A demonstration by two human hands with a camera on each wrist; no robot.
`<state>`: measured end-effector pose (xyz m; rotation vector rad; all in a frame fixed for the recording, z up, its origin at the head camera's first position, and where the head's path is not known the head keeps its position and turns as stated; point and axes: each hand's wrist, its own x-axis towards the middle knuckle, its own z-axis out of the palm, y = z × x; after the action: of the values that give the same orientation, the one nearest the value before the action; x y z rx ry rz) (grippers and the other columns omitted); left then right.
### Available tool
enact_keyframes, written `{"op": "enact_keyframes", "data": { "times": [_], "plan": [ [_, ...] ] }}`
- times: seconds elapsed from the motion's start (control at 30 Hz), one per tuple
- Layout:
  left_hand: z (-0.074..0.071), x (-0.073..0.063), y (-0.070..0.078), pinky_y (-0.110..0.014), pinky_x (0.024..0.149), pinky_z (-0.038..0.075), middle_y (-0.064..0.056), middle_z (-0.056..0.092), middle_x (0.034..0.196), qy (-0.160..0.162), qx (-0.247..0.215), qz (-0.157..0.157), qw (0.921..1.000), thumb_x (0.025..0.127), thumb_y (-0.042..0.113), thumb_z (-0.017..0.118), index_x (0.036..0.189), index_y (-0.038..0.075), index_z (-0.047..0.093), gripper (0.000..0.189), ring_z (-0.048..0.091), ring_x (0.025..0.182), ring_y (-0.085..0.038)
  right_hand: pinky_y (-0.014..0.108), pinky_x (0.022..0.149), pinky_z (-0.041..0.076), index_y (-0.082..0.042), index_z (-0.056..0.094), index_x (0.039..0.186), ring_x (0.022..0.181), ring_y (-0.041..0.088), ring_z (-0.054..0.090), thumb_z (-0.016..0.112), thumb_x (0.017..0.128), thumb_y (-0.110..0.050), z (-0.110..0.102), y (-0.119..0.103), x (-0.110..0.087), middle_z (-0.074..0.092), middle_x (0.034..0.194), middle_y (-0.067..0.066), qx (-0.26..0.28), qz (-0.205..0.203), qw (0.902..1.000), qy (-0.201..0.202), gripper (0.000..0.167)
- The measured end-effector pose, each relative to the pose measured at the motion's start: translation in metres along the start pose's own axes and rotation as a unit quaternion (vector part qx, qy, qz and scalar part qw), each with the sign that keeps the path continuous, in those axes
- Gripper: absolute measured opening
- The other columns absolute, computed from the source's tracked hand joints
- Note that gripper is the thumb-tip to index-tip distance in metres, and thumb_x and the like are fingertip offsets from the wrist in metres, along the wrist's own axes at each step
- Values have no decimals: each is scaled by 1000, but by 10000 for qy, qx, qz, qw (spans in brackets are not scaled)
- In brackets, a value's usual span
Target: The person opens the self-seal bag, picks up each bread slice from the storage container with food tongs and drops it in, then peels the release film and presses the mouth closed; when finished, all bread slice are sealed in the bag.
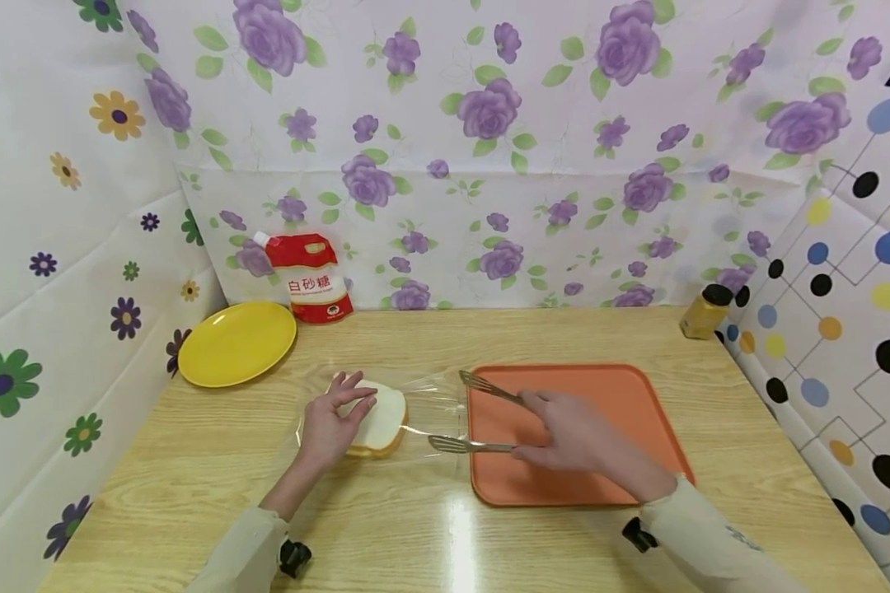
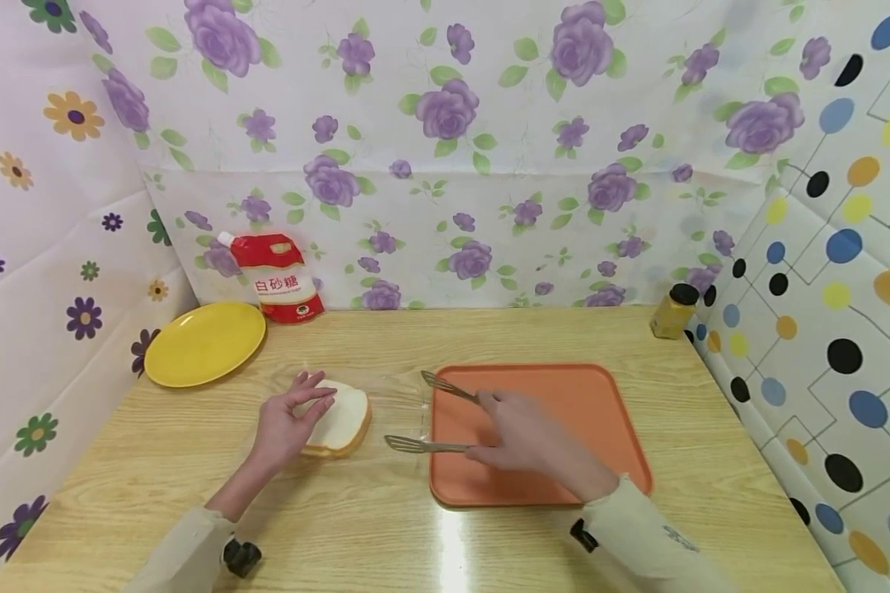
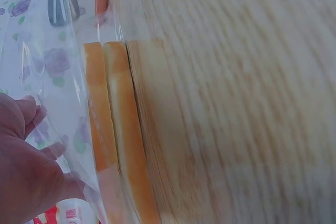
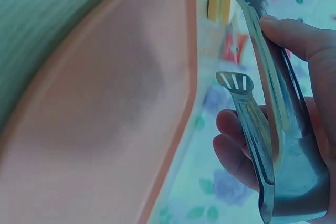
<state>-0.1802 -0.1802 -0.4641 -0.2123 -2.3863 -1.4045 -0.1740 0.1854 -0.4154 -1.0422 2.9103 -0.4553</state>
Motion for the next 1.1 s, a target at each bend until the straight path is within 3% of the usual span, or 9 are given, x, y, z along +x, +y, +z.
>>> {"op": "enact_keyframes", "data": {
  "times": [0.2,0.4,0.6,0.87,0.97,1.1],
  "plan": [
    [0,0,2,-60,112,28,-28,62,126,-18,-9,69,10000,85,-4,76,96,-2,78,11,42,133,-50,40,66,56,4,55,136,88,27,68,76,86,-50,-12,23,-36,67,114,17,491,559,9966,350,77],
    [1,-1,1,-60,111,28,-28,62,126,-8,18,98,10000,85,-5,76,96,-3,78,12,41,133,-50,41,62,55,4,55,137,87,28,67,73,86,-56,-20,47,-72,67,114,17,518,1241,9878,780,81],
    [2,-1,2,-60,111,28,-28,62,126,8,25,119,9999,85,-5,76,96,-3,78,12,42,133,-51,49,62,55,12,51,137,88,37,67,72,88,-54,-26,70,-110,65,113,28,456,1952,9742,1033,84],
    [1,-2,2,-60,111,29,-27,62,126,-15,90,91,9999,84,-5,77,97,-2,78,13,42,133,-49,49,55,48,18,47,134,70,28,58,68,90,-55,-19,102,-155,60,92,21,88,2883,9516,1060,88],
    [2,-2,2,-60,111,28,-27,62,127,-32,94,70,9999,85,-5,77,97,-2,78,13,41,134,-49,50,54,48,19,45,134,69,32,58,66,91,-56,-16,113,-168,59,92,27,56,3165,9428,1042,89],
    [2,-1,1,-60,111,28,-27,62,127,-41,86,85,9999,85,-5,77,97,-2,78,13,41,133,-50,58,59,49,22,43,133,80,48,60,63,92,-58,-12,125,-183,56,103,40,-49,3383,9348,1079,92]
  ]
}}
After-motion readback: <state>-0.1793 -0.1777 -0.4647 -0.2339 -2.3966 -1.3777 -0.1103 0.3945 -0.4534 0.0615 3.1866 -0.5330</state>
